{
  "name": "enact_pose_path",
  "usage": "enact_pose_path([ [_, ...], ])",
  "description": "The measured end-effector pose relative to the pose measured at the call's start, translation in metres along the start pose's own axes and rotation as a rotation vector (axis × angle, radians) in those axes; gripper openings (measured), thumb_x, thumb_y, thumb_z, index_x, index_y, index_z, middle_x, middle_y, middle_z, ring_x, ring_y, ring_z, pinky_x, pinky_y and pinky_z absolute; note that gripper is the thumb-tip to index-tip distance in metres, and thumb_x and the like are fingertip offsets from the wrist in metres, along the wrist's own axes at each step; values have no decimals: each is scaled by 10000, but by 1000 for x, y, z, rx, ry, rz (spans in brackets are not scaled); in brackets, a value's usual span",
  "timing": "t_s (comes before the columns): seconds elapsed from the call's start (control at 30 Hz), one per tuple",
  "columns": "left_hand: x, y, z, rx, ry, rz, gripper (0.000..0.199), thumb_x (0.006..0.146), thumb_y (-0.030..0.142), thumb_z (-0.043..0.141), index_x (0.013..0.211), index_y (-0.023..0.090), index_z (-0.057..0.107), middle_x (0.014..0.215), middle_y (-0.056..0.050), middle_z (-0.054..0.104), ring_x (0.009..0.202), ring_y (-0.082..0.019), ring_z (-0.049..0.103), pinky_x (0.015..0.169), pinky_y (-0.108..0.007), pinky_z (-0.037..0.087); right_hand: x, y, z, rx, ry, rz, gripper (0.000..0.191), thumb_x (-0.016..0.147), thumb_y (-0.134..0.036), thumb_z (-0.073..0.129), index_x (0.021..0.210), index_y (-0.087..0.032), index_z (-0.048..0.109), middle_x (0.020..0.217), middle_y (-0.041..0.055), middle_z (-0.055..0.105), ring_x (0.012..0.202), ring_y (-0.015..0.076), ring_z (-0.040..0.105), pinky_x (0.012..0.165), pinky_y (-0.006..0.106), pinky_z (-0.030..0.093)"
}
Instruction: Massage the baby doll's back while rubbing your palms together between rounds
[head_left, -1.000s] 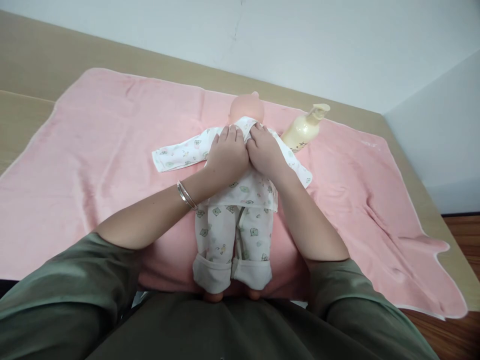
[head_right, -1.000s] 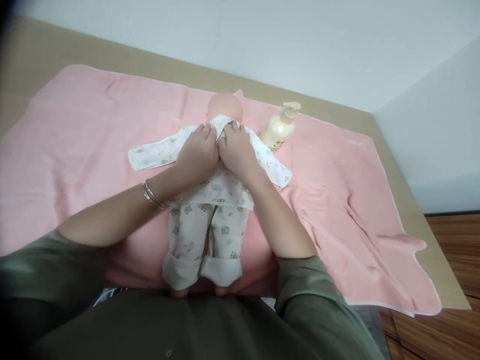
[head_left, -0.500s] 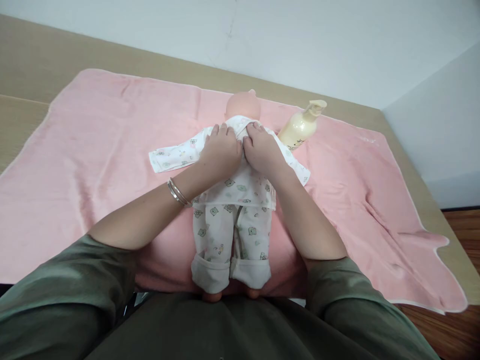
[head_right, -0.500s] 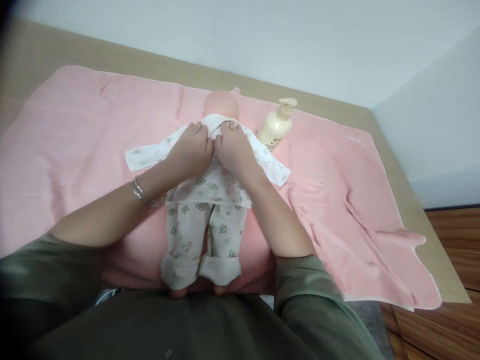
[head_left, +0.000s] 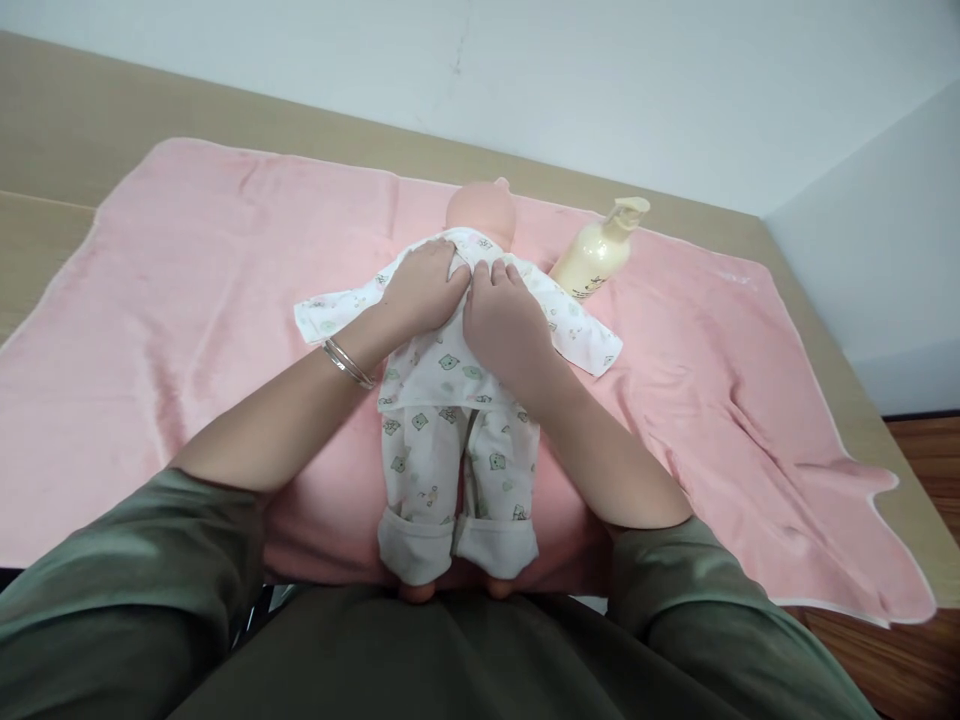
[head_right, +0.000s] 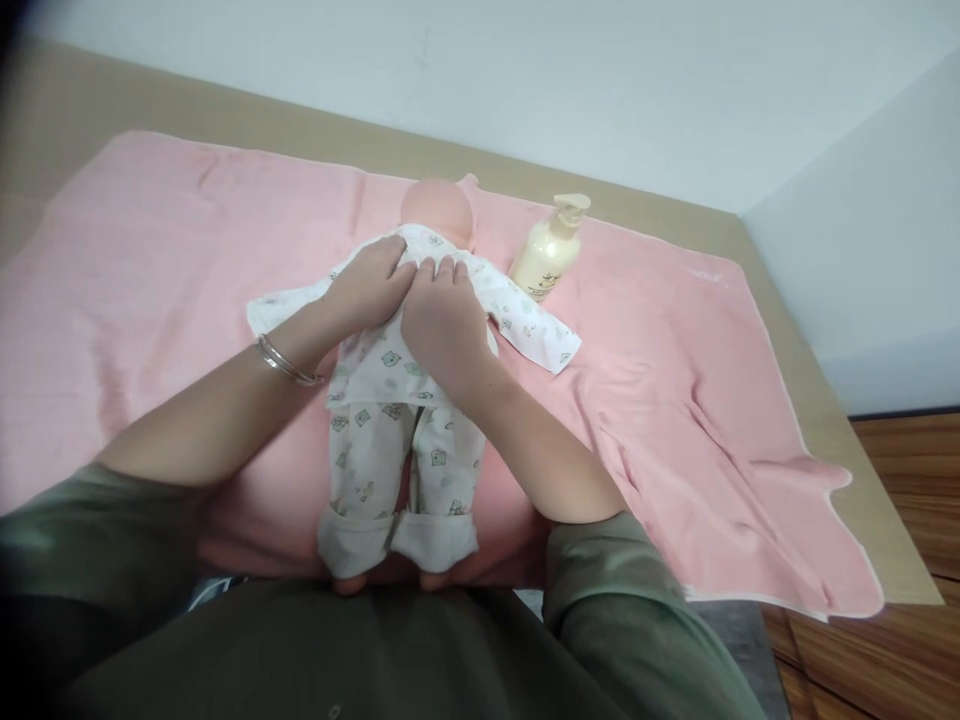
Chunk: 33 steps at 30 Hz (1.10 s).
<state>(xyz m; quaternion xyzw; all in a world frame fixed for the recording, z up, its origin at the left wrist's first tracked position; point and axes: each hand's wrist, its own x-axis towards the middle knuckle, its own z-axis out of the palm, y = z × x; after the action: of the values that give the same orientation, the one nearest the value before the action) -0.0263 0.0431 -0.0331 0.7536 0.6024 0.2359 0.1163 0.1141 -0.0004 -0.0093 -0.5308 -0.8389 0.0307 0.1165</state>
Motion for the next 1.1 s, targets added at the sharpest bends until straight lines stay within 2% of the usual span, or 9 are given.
enact_pose_path([
  [0.07,-2,1,2,-22,26,-41,446,1010,325,309,1217,144,661,1308,-212,716,1269,-365,659,1166,-550,519,2,3,1,12,-4,18,561,1009,-89,320,1520,33,517,1575,254,569,1559,397,467,1321,586,368],
  [0.17,-6,1,8,-23,72,-38,459,1023,348,311,1291,167,636,1399,-191,689,1385,-347,603,1241,-530,465,14,15,2,94,-16,47,521,1061,-173,319,1497,-18,559,1559,232,587,1559,381,467,1317,586,373],
  [0.27,-8,-1,14,-10,96,-21,509,1044,373,284,1389,165,595,1511,-178,628,1494,-329,523,1310,-522,390,27,27,5,172,-36,147,596,1090,-265,346,1626,-11,407,1723,236,385,1654,401,296,1358,622,270],
  [0.33,-8,-2,17,-8,93,-22,538,1053,388,267,1430,157,574,1551,-181,599,1517,-330,500,1323,-530,369,31,31,8,194,-40,194,634,1087,-285,367,1660,-14,349,1761,234,309,1676,410,232,1367,646,216],
  [0.47,-9,-2,20,-17,77,-45,566,1057,387,255,1461,123,551,1586,-219,554,1539,-355,473,1330,-576,340,31,31,10,206,-31,191,640,1077,-279,375,1658,-11,356,1758,236,316,1676,410,234,1373,633,202],
  [0.67,-18,4,22,-85,86,-48,588,1073,489,240,1503,195,513,1625,-186,523,1600,-369,386,1360,-657,237,31,33,12,220,-6,166,645,1061,-302,395,1642,-24,389,1749,223,344,1668,403,263,1367,637,217],
  [0.8,-30,19,20,-44,126,-39,601,1079,444,239,1540,147,484,1658,-204,491,1612,-378,368,1342,-630,292,32,39,7,225,-39,148,645,1059,-311,406,1643,-36,390,1747,217,353,1665,384,283,1375,623,220],
  [0.9,-32,27,13,26,98,-47,571,1072,340,256,1517,78,502,1653,-244,482,1592,-394,398,1309,-599,354,31,39,0,212,-88,131,656,1077,-311,382,1660,-15,343,1758,230,321,1677,379,252,1389,593,198],
  [1.1,-8,9,2,72,4,-100,468,1094,283,259,1327,115,628,1433,-196,664,1410,-322,591,1259,-489,437,18,16,-14,112,-184,147,681,1103,-343,371,1692,-17,267,1784,254,226,1688,426,177,1368,653,196],
])
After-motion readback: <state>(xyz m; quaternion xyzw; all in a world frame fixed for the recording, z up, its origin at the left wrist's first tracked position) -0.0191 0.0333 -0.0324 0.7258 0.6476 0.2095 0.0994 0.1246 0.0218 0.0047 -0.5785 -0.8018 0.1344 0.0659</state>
